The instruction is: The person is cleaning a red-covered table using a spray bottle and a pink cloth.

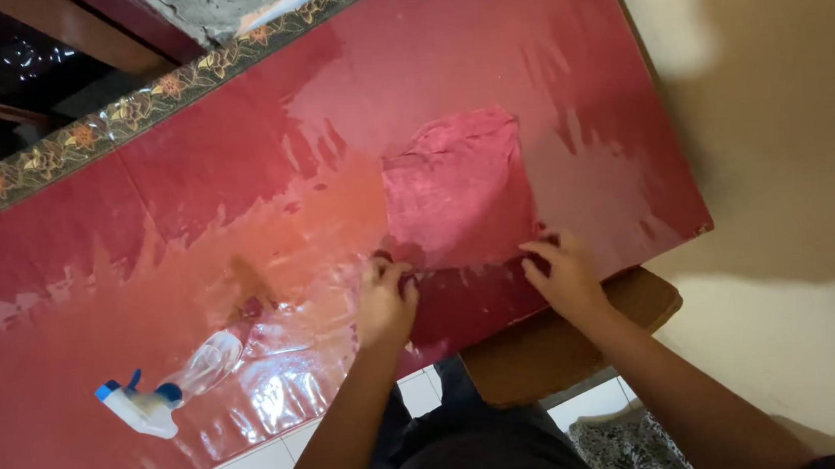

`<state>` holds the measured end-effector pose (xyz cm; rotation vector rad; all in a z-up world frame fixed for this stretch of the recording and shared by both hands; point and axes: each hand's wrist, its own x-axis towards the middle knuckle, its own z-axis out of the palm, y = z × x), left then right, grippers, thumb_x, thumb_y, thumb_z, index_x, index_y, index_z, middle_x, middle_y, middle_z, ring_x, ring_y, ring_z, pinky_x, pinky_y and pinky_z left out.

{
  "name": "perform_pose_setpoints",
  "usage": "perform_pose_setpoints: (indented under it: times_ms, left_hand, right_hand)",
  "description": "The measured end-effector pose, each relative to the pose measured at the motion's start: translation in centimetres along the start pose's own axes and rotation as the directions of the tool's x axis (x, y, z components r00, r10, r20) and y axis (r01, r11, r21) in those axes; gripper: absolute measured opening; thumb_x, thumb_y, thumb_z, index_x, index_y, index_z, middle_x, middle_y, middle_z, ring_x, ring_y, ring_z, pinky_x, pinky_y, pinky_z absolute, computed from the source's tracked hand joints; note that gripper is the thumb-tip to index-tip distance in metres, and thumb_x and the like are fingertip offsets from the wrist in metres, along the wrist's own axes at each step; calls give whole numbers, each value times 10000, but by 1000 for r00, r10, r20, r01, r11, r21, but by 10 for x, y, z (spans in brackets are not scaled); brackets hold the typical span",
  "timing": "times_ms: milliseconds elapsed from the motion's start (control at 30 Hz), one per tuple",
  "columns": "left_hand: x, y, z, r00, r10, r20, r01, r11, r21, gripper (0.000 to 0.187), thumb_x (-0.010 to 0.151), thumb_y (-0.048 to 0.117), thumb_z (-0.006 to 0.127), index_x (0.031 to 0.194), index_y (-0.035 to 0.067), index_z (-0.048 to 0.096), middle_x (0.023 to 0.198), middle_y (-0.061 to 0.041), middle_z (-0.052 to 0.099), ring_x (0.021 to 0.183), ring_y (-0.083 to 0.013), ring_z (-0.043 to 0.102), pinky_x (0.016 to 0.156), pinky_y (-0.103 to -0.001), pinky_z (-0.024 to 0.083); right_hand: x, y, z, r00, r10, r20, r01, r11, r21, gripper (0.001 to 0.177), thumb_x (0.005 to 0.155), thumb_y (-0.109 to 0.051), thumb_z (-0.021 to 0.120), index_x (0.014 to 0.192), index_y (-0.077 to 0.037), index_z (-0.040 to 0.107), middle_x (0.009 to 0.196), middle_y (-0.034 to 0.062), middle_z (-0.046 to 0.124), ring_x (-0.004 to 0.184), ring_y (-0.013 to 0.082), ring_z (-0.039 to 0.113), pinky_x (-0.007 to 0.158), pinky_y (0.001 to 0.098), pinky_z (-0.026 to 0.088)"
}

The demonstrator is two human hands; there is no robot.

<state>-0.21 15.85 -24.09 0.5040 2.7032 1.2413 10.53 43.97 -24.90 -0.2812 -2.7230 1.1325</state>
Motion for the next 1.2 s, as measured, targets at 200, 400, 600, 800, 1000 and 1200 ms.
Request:
perform_pose_setpoints:
  times_ms: [200,400,600,800,1000,1200]
  left_hand:
    - [50,1,-5,997,42,-61,-20,943,332,521,759,249,731,1238,74,626,1210,-245,495,1123,-441,483,953,-565,446]
    - [153,-4,18,997,73,-24,-58,925,377,482,920,244,707,1362,96,583,1272,-208,533,1175,-411,525,935,-558,468]
    - [176,-44,31,988,-103,114,68,959,276,529,811,149,797,1300,93,603,1132,-207,645,1041,-419,624,867,-503,521]
    - [97,-3,-35,972,198,129,-200,980,1,194,936,124,721,1124,88,686,1084,-162,668,1010,-374,669,889,-465,541]
    - [27,-22,-48,964,212,158,-234,963,135,538,781,168,760,1291,66,622,1209,-222,583,1127,-441,553,946,-510,466]
    - [60,-7,-13,986,163,47,-169,967,190,442,896,182,725,1319,120,612,1228,-180,604,1153,-404,571,989,-489,479]
  right_hand:
    - [88,37,-9,973,162,-163,-188,970,-155,222,913,-190,720,1104,-78,737,1142,227,615,1105,408,592,966,491,484]
    - [201,28,-6,999,-28,-27,18,946,-323,538,816,-211,826,1304,-72,647,1372,271,579,1290,455,504,1058,597,300]
    - [211,44,-14,959,98,266,-49,981,-186,149,950,-148,687,1077,-98,747,1055,118,749,942,279,719,869,414,552]
    - [109,-26,-62,983,-178,33,180,980,-90,112,981,-142,703,1053,-58,720,996,140,654,886,306,651,793,405,526]
    - [32,-6,-53,933,-219,285,254,963,-93,216,869,-217,757,1030,-73,746,1057,131,698,983,335,657,847,440,529]
    - [46,-38,-27,962,193,193,-186,981,-54,225,925,-245,722,1086,-88,737,1013,115,704,881,298,697,795,414,557]
